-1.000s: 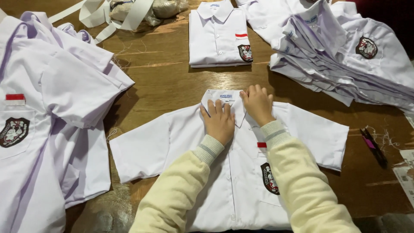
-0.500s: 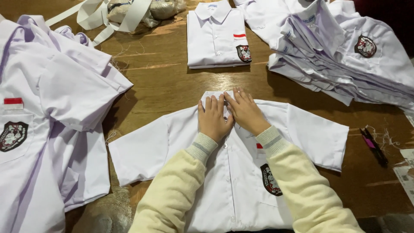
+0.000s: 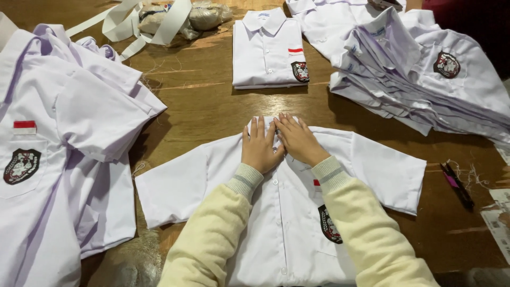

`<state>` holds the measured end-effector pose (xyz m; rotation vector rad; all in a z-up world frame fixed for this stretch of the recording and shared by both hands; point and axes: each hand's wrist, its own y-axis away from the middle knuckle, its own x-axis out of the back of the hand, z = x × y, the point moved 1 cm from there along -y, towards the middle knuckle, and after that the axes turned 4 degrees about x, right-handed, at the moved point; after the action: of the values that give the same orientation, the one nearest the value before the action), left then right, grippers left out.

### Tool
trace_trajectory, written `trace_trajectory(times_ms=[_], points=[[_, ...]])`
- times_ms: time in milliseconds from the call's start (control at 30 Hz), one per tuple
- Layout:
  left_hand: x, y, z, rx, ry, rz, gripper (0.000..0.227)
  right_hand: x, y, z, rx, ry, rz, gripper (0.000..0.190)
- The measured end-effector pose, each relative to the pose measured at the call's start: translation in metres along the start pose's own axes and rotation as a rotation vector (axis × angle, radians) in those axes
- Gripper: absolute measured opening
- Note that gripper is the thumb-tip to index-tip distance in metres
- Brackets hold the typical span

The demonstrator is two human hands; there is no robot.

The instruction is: Buttoning a white school shirt and smoothing it out on a wooden table in a factory setting.

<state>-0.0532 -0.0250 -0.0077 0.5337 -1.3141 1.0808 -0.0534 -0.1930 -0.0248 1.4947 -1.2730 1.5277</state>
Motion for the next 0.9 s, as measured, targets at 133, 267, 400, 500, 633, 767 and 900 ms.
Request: trace_trajectory(times_ms=[133,267,400,500,633,767,900], points=[[0.001,-0.001,0.0,0.009,0.011,-0.007,0.079,0.01,0.001,-0.003,-0.062,-0.062,-0.083,0.055],[-0.001,-0.005,-0.006,0.034,0.043,-0.089,0.08,0.01,-0.002,-0.005,-0.126,-0.067,-0.152,0.058],[0.008,-0.013,-0.01,0.078,0.101,-0.27,0.079,0.03,-0.003,-0.021,-0.211,-0.087,-0.268,0.058],[-0.023,-0.041,-0.038,0.067,0.21,-0.414,0.086,0.026,-0.014,-0.01,-0.22,-0.021,-0.363,0.058],[0.049,-0.022,-0.081,0.026,1.063,-0.161,0.063,0.079,0.004,-0.013,-0.247,-0.284,-0.321,0.06],[0.07,0.004,-0.188,0.127,0.477,0.02,0.041,0.119,0.05,0.017,-0.376,-0.253,-0.082,0.059],[0.056,0.052,-0.223,0.346,0.003,-0.298,0.049,0.093,0.098,0.057,-0.433,-0.059,-0.177,0.053]])
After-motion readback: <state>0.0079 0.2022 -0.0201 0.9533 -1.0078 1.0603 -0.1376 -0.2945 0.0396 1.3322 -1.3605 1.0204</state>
